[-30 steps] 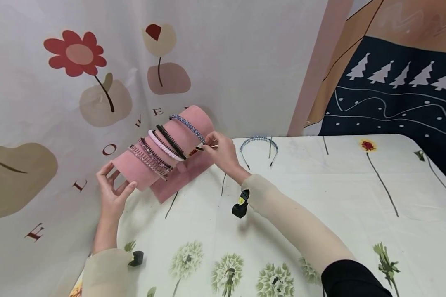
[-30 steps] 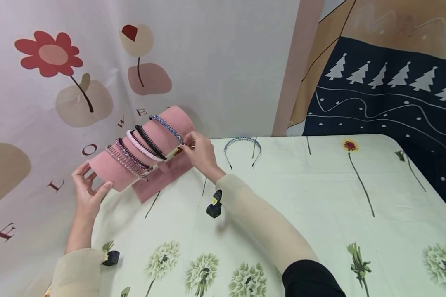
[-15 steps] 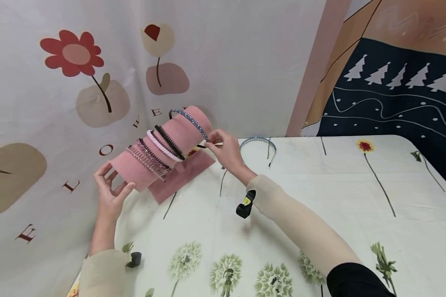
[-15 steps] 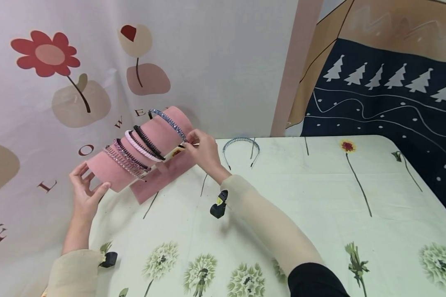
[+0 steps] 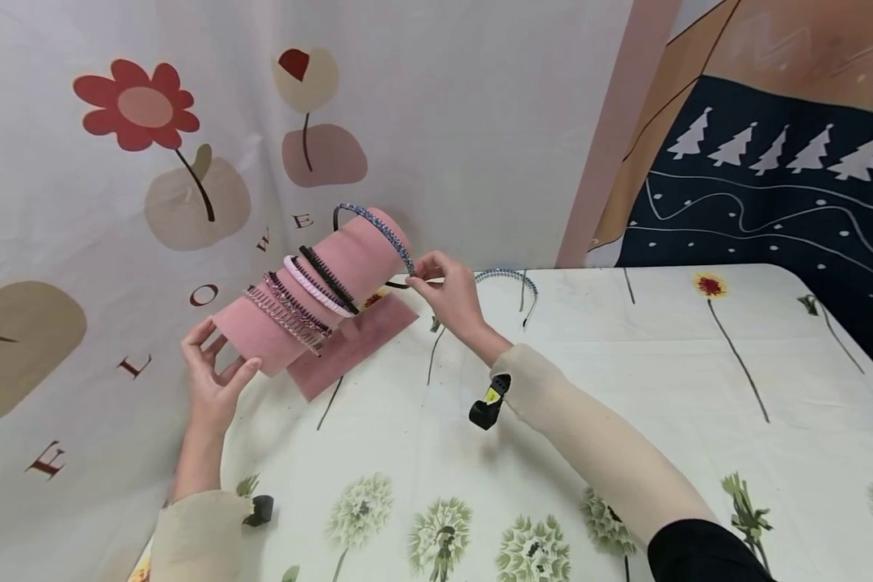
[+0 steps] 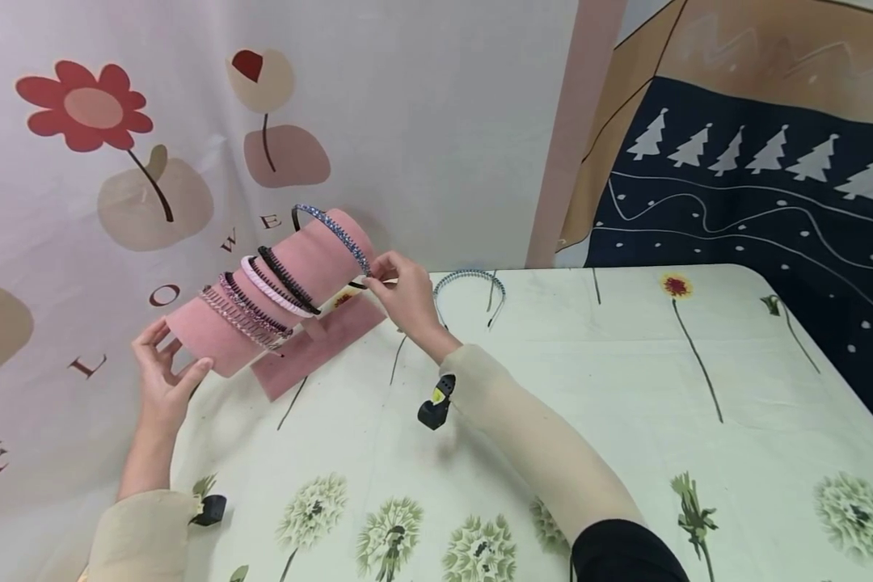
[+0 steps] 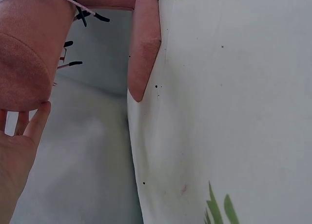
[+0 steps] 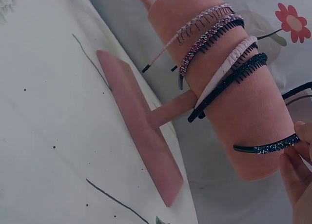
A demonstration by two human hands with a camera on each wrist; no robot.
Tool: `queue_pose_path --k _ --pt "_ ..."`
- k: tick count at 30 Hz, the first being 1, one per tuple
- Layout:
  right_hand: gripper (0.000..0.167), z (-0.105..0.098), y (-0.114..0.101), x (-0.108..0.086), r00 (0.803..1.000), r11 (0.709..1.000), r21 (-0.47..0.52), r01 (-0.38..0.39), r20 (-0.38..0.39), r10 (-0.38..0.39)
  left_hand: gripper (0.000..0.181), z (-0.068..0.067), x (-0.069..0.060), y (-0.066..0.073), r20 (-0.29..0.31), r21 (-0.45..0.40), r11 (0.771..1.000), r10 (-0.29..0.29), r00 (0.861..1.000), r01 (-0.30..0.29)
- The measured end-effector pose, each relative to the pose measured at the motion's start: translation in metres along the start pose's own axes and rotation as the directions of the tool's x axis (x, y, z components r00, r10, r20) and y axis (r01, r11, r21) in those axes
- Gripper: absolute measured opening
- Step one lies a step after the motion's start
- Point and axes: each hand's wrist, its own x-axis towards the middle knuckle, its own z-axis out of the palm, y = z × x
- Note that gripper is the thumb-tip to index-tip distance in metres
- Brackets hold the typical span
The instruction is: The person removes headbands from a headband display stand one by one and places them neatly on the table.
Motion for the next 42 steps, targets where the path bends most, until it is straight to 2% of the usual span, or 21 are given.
queue_pose_path --k 14,26,36,42 --pt "0.013 -0.008 -0.002 -0.002 0.998 0.999 0.043 0.032 -0.053 -0.03 0.08 0.001 -0.001 0.001 -0.002 0.02 1.0 -0.009 1.0 0.009" --pt "0.014 -0.012 -0.008 -0.005 0.996 0.994 0.096 0.046 -0.085 -0.038 0.082 0.0 -0.001 0.004 -0.012 0.071 0.996 -0.048 0.999 0.049" --pt "0.016 -0.016 -0.009 -0.004 0.993 0.992 0.111 0.053 -0.112 -0.04 0.079 0.0 0.0 0.002 0.0 0.01 1.0 -0.007 1.0 0.007" --pt "0.017 -0.02 -0.01 -0.004 0.991 0.989 0.139 0.044 -0.135 -0.026 0.078 0.0 0.0 0.0 0.001 0.001 1.0 0.0 1.0 0.0"
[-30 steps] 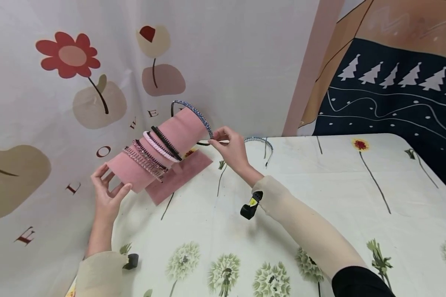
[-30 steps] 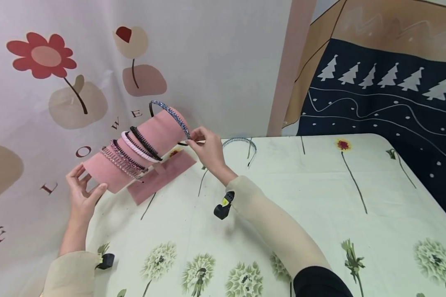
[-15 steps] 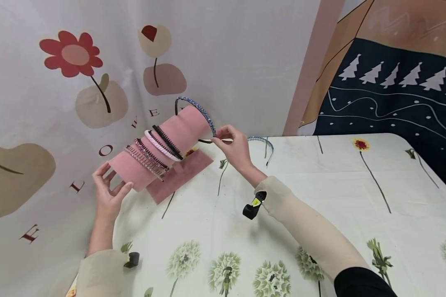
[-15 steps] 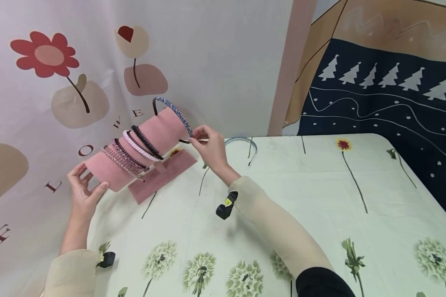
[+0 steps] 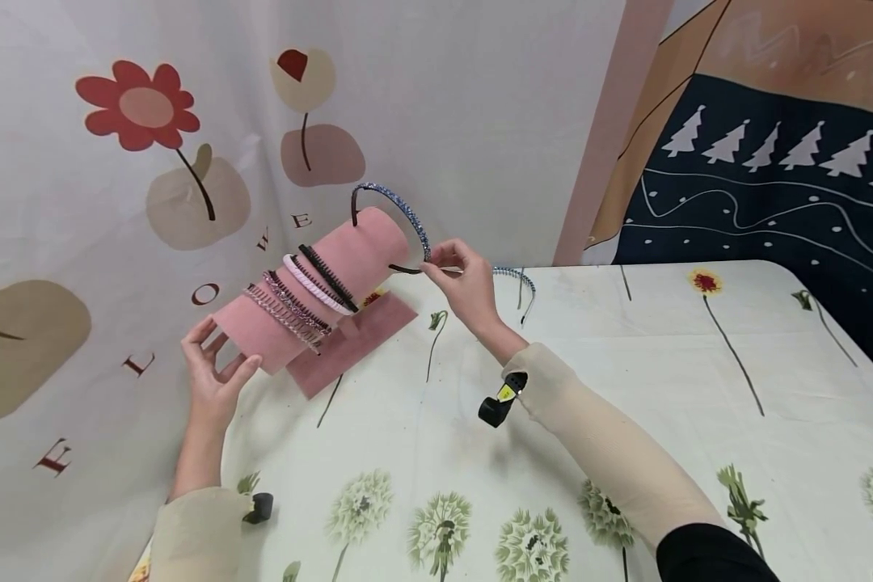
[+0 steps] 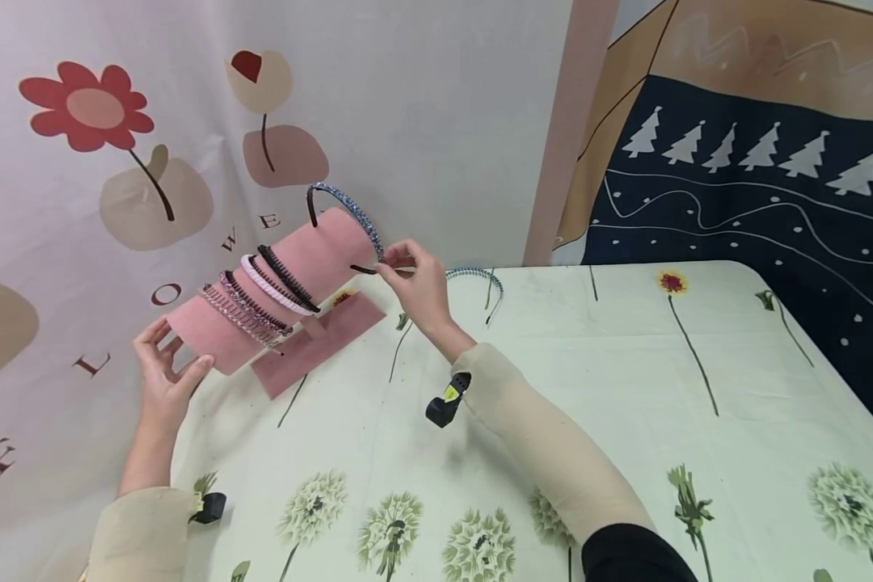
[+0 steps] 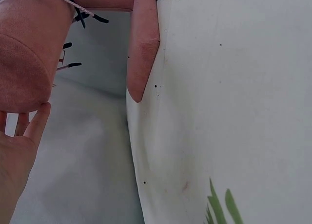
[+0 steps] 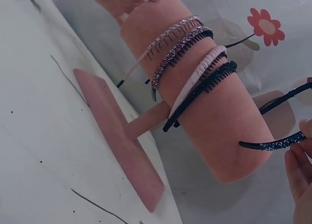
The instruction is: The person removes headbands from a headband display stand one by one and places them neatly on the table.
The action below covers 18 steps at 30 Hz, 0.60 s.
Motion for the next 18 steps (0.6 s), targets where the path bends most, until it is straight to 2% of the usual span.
queue_pose_path --k 10,18 --pt "0.02 -0.008 -0.005 0.006 0.998 0.998 0.056 -0.037 -0.043 0.04 0.078 -0.001 0.0 -0.001 -0.001 -0.002 1.0 -0.017 1.0 0.017" --pt "0.02 -0.016 -0.006 0.011 0.997 0.998 0.053 -0.046 -0.066 0.05 0.077 -0.001 0.0 -0.002 -0.006 -0.016 1.0 -0.006 1.0 0.006"
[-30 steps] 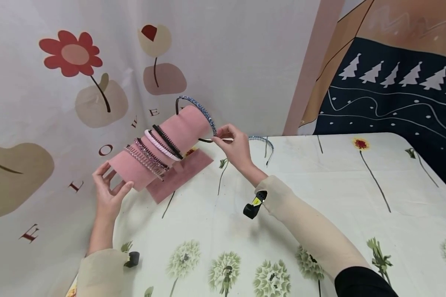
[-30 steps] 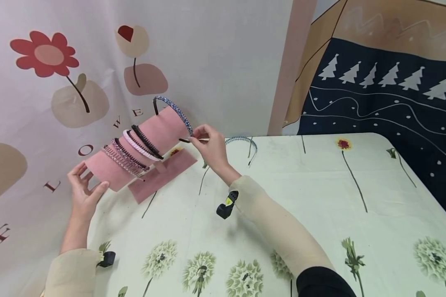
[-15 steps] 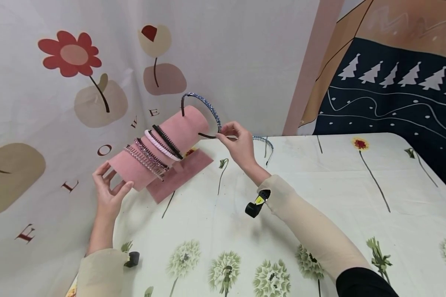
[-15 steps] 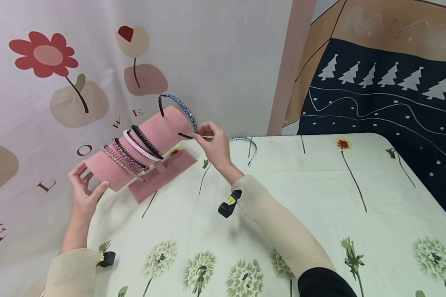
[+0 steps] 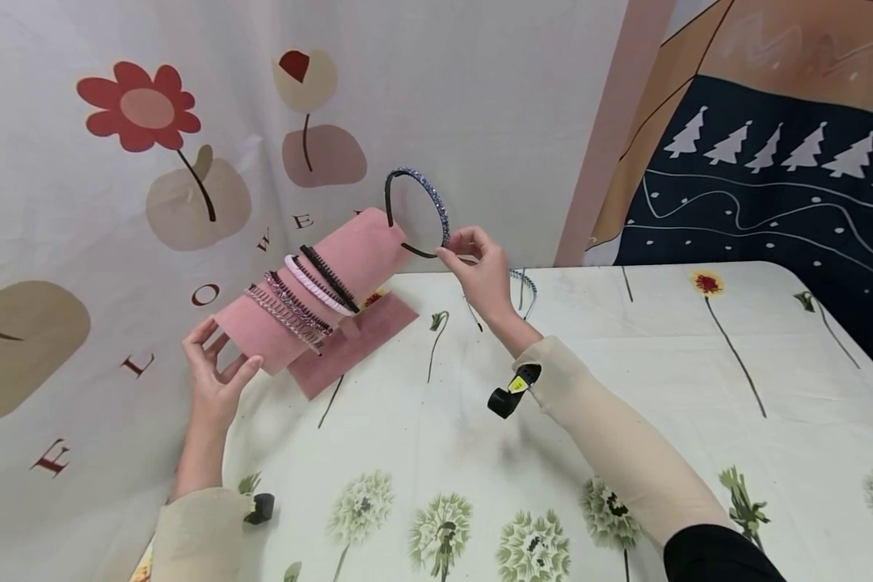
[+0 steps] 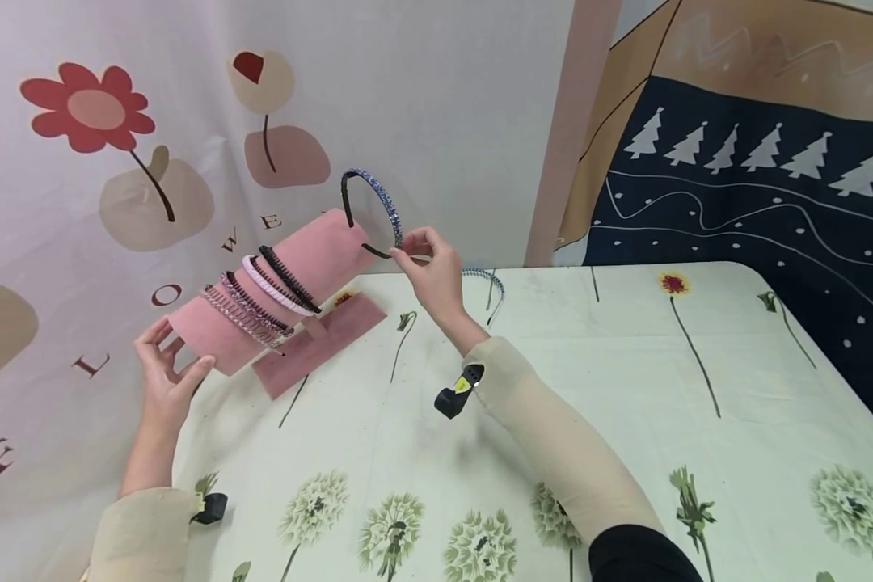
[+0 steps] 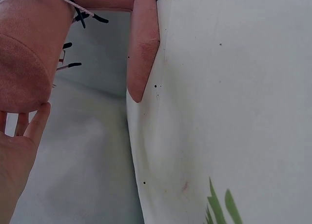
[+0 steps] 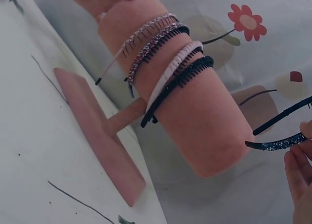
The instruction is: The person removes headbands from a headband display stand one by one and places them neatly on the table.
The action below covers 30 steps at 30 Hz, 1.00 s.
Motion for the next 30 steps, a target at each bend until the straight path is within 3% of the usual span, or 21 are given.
queue_pose_path --k 12,22,30 --pt "0.021 -0.02 0.001 0.008 0.999 1.0 -0.029 0.004 -0.034 -0.005 0.078 -0.001 -0.001 0.002 0.006 0.037 0.999 -0.023 1.0 0.023" --pt "0.024 -0.044 0.002 0.015 0.999 0.995 -0.098 0.0 -0.052 -0.005 0.079 0.0 -0.003 0.003 0.007 0.023 1.0 -0.012 1.0 0.012" --pt "0.02 -0.068 0.0 0.022 0.995 0.994 -0.112 0.018 -0.094 -0.029 0.081 0.0 -0.001 0.004 0.014 0.063 0.998 -0.021 1.0 0.02"
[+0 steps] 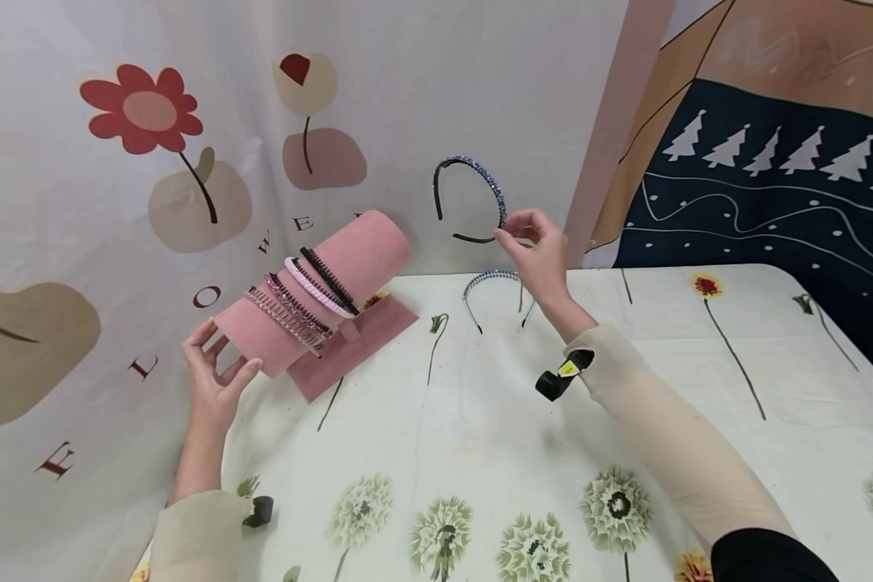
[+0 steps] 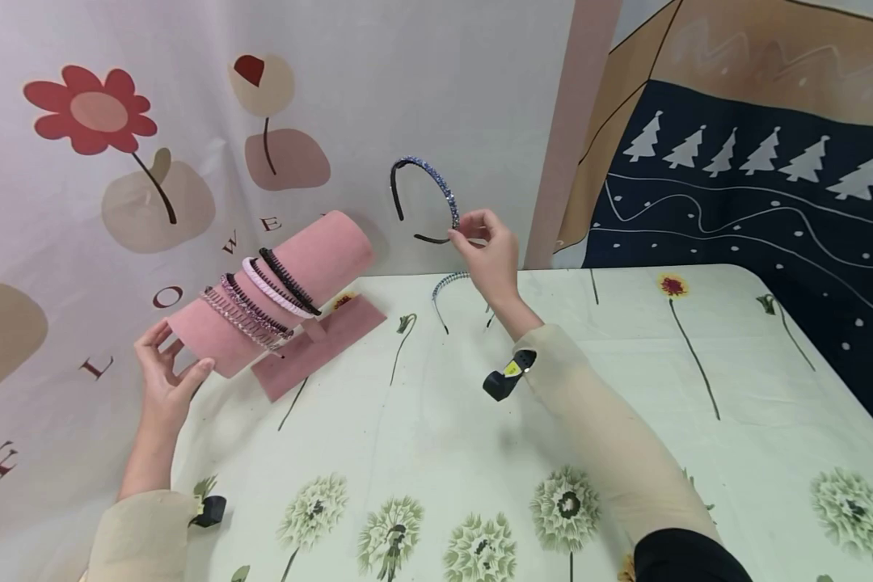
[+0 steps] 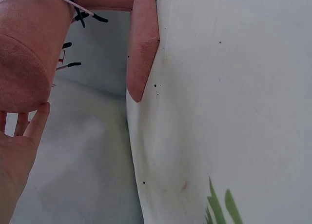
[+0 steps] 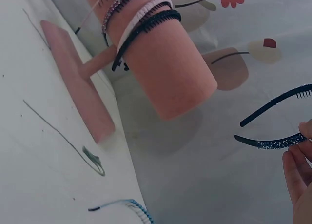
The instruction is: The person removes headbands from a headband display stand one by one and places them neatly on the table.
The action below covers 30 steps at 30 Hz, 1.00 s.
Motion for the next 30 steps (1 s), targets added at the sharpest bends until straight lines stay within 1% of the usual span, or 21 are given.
queue_pose_path --k 5,9,14,20,30 --pt "0.019 -0.014 0.0 0.004 1.0 0.999 -0.035 -0.009 -0.028 0.008 0.081 -0.001 -0.001 0.0 0.0 -0.009 1.0 -0.003 1.0 0.003" --pt "0.018 -0.027 -0.001 0.007 0.999 0.998 -0.057 -0.015 -0.033 0.013 0.08 0.0 -0.004 -0.002 -0.005 -0.027 1.0 -0.007 1.0 0.007" --pt "0.016 -0.041 -0.002 0.011 0.999 0.997 -0.072 -0.011 -0.038 0.009 0.079 0.001 -0.006 -0.004 -0.005 -0.025 1.0 -0.006 1.0 0.006" --pt "0.013 -0.054 -0.004 0.015 0.998 0.994 -0.104 -0.018 -0.059 0.012 0.079 0.0 -0.004 -0.003 -0.001 -0.013 1.0 -0.009 1.0 0.009" --pt "0.016 -0.071 -0.001 0.018 0.997 0.982 -0.189 -0.015 -0.076 0.001 0.079 0.001 0.001 -0.002 -0.002 -0.026 1.0 -0.003 1.0 0.003"
